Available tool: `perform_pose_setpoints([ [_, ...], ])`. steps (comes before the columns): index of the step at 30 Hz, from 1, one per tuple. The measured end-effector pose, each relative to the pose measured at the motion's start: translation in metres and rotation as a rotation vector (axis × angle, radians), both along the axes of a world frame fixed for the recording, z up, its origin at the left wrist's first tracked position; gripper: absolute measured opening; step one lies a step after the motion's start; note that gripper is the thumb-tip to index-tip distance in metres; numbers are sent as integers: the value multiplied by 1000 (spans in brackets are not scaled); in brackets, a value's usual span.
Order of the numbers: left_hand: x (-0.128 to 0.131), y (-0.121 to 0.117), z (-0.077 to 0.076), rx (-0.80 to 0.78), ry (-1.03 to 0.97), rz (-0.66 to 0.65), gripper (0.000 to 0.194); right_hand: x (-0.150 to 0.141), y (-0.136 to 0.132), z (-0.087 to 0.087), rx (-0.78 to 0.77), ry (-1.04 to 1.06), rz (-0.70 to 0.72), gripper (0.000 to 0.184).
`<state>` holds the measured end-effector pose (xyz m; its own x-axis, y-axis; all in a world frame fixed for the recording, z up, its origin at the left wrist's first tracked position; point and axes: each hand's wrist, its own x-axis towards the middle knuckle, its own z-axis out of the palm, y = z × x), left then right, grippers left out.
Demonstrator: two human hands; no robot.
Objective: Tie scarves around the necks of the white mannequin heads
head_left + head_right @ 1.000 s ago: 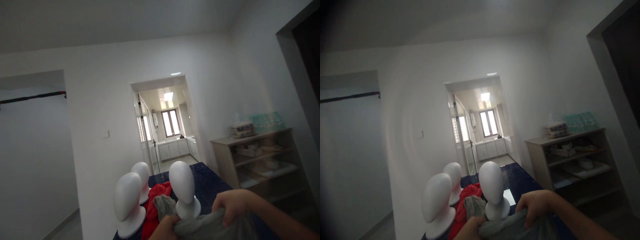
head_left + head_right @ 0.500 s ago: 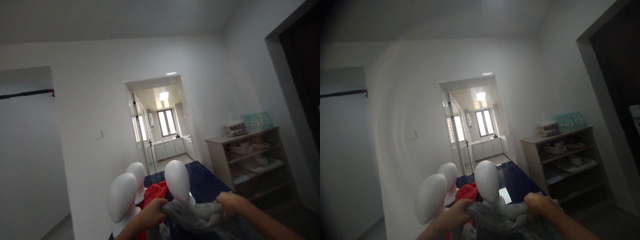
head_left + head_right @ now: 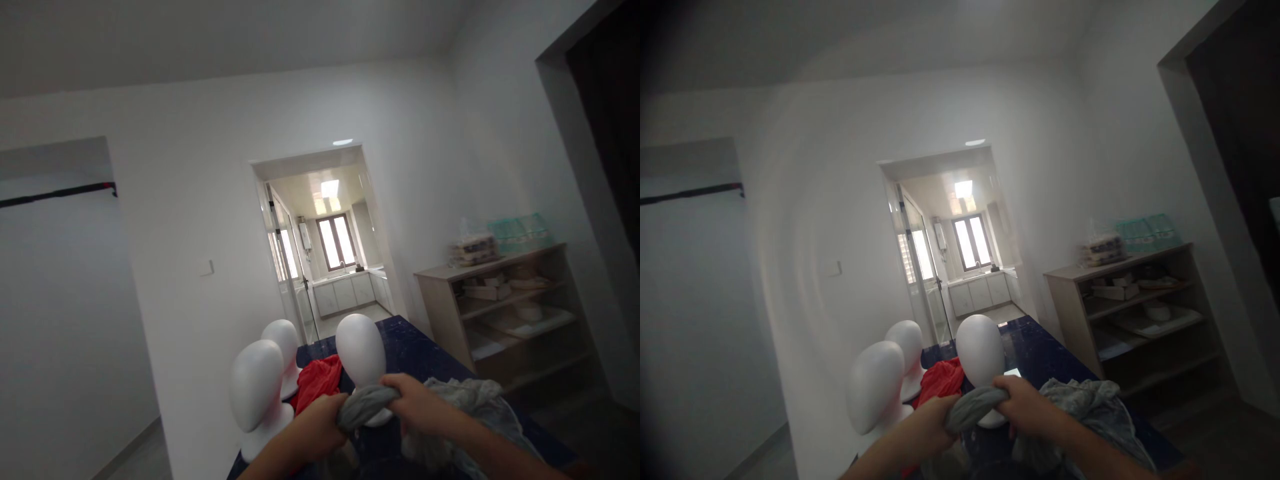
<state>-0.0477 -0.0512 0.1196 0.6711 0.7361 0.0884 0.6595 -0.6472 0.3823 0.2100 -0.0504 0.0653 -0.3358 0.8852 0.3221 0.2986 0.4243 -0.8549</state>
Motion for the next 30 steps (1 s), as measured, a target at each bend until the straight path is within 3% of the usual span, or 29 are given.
perform_pose_setpoints([
  [3, -20, 3, 0, -153, -43, 8, 41, 38, 17, 14, -47, -47, 22, 16],
  [5, -30, 5, 0, -214, -71, 6, 44, 57, 27, 17, 2, -174, -2, 16],
  [7, -40, 9, -2, -223, -63, 51, 44, 70, 33, 13, 104, -317, -48, 14],
  [10, -55, 18, -16, -277, 63, 219, 44, 80, 35, -5, 168, -440, -83, 10],
  [12, -66, 24, -30, -330, 144, 286, 47, 82, 31, -22, 106, -527, -81, 24],
  [14, -75, 29, -44, -349, 197, 291, 44, 80, 25, -38, 30, -622, -65, 60],
  [16, -83, 30, -53, -340, 226, 279, 37, 73, 18, -51, -9, -661, -50, 84],
  [17, -87, 30, -56, -341, 245, 285, 34, 67, 15, -56, 5, -650, -56, 84],
  [20, -96, 26, -57, -320, 325, 299, 36, 44, 7, -62, 116, -604, -106, 57],
  [24, -102, 20, -54, -329, 361, 224, 64, 5, -9, -61, 226, -539, -44, 34],
  [28, -91, 12, -55, -187, 155, 116, 29, -39, -21, -67, 225, -492, 38, 35],
  [30, -81, 7, -58, -100, 40, 92, 31, -62, -19, -76, 245, -510, 100, 48],
])
